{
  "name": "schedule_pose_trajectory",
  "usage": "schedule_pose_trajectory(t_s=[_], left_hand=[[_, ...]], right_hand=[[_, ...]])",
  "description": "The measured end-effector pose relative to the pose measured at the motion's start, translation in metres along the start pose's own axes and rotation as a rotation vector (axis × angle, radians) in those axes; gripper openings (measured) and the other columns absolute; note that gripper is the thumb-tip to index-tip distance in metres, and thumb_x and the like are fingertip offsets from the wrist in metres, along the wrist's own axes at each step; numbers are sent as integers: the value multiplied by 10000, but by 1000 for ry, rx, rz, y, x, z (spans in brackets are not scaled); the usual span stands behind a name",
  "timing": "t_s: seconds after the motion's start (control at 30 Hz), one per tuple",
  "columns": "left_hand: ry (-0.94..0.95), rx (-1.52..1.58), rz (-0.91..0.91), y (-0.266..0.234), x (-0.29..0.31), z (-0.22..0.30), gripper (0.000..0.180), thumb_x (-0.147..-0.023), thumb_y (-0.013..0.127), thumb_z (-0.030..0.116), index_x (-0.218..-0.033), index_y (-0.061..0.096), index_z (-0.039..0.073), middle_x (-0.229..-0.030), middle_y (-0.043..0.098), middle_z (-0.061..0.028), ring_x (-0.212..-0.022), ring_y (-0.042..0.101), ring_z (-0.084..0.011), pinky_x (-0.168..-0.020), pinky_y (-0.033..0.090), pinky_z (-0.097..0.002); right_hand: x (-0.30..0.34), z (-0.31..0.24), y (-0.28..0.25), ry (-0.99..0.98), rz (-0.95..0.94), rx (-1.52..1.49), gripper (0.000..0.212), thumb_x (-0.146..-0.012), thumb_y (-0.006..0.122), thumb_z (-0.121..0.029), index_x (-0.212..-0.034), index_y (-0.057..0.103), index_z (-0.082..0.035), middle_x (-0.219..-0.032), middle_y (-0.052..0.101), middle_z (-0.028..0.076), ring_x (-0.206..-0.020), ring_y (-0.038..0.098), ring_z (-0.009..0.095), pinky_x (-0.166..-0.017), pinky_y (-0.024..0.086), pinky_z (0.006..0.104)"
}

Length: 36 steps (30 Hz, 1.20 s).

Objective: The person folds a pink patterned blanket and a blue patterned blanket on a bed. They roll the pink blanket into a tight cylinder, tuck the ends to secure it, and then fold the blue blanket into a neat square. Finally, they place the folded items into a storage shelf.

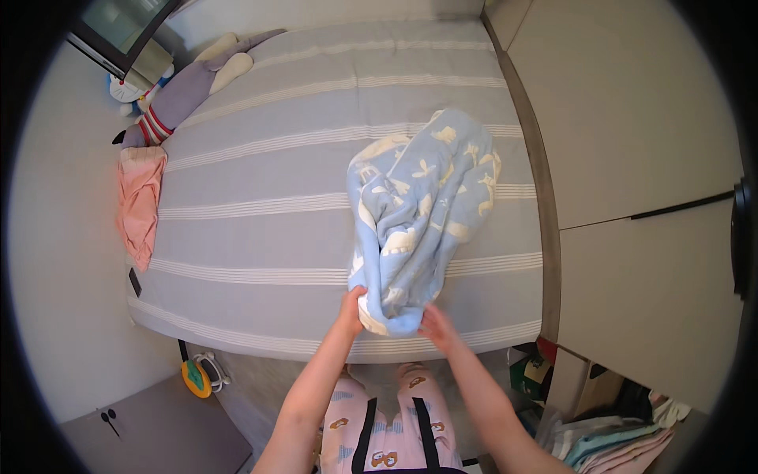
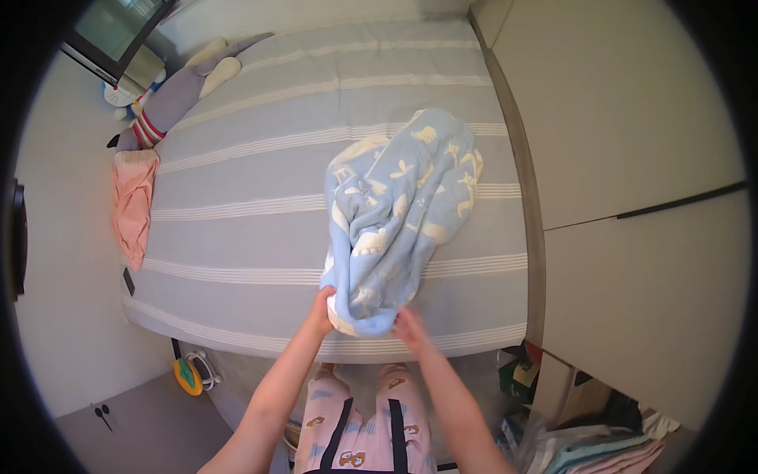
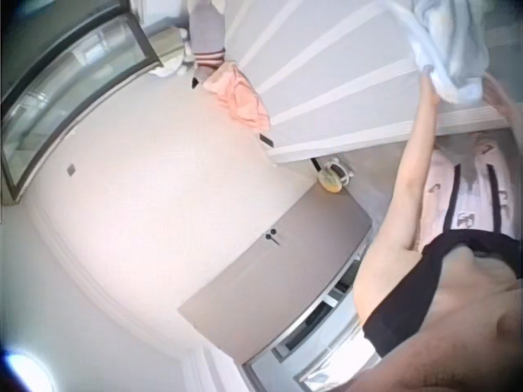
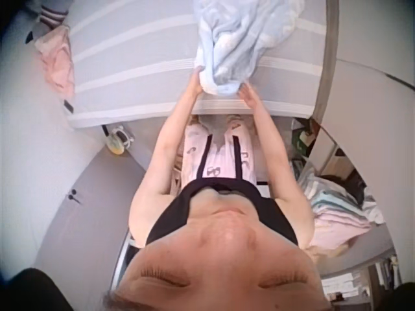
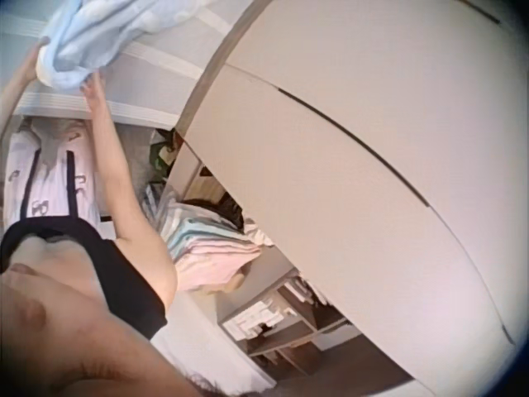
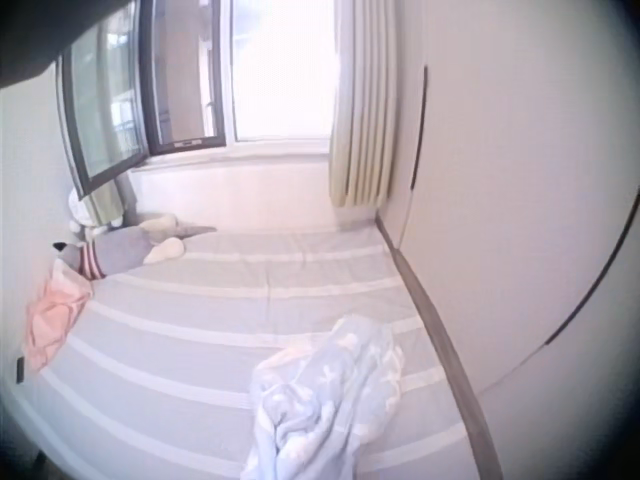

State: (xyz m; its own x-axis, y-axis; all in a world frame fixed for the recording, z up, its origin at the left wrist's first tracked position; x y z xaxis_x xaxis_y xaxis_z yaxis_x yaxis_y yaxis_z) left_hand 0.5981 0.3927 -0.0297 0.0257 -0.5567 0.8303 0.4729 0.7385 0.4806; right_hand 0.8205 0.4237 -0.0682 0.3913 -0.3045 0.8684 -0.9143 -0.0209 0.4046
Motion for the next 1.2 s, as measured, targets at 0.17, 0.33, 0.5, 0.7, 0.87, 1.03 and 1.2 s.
schedule_pose_trajectory(t_s=[0.17,0.33,0.5,0.7,0.87,1.03,1.2], left_hand=[[-88,103,-148,-21,109,33,491,-738,447,213,-1155,441,-45,-1058,551,-189,-975,542,-321,-872,434,-444],[68,208,-150,-129,185,85,482,-767,453,202,-1184,425,-36,-1139,520,-190,-1034,516,-320,-919,405,-437],[560,4,220,-247,226,186,465,-791,534,207,-1181,426,-23,-1103,543,-155,-997,538,-307,-872,437,-421],[687,78,594,-386,257,213,488,-733,554,58,-1195,420,-18,-1144,497,-184,-1031,512,-318,-879,434,-407],[317,593,322,-440,245,148,512,-775,393,197,-1241,386,-15,-1264,420,-190,-1190,365,-368,-1003,277,-503],[525,509,206,-341,209,252,379,-842,319,225,-1069,498,-20,-1090,537,-160,-1030,507,-303,-915,399,-443],[856,389,-283,-214,320,417,303,-822,420,240,-1004,539,28,-990,584,-122,-958,554,-274,-859,439,-434]], right_hand=[[-30,-21,58,-27,184,-174,732,-730,521,-610,-1285,382,-155,-1251,443,72,-1118,431,259,-918,331,475],[-30,-6,114,-330,-42,-616,650,-760,486,-595,-1221,464,-139,-1245,469,67,-1138,431,283,-981,300,479],[18,14,170,-564,-45,-367,512,-805,522,-439,-1204,458,-123,-1180,512,77,-1077,478,293,-949,343,473],[98,78,164,-521,61,-720,521,-821,453,-440,-1228,434,-115,-1230,474,87,-1120,447,303,-954,345,479],[98,159,115,-528,139,-785,559,-872,232,-406,-1296,354,-63,-1317,393,111,-1212,354,334,-1008,271,485],[74,58,131,-595,61,-728,431,-850,482,-238,-1217,409,-25,-1236,459,126,-1140,425,303,-985,328,446],[198,-116,236,-971,-225,-426,306,-794,585,-95,-1084,503,-42,-1042,571,91,-987,541,223,-899,437,375]])
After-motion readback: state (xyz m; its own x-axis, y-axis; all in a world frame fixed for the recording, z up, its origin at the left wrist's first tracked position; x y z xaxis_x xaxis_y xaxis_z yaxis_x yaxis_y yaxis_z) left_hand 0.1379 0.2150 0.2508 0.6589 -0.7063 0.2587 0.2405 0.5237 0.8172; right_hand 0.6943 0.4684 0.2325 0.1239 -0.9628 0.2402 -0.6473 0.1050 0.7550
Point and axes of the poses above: each hand's wrist, its own x-axis away from the middle knuckle, its own y-axis out of the palm, z = x × y, the point moved 4 cm from there along -x, towards the middle knuckle
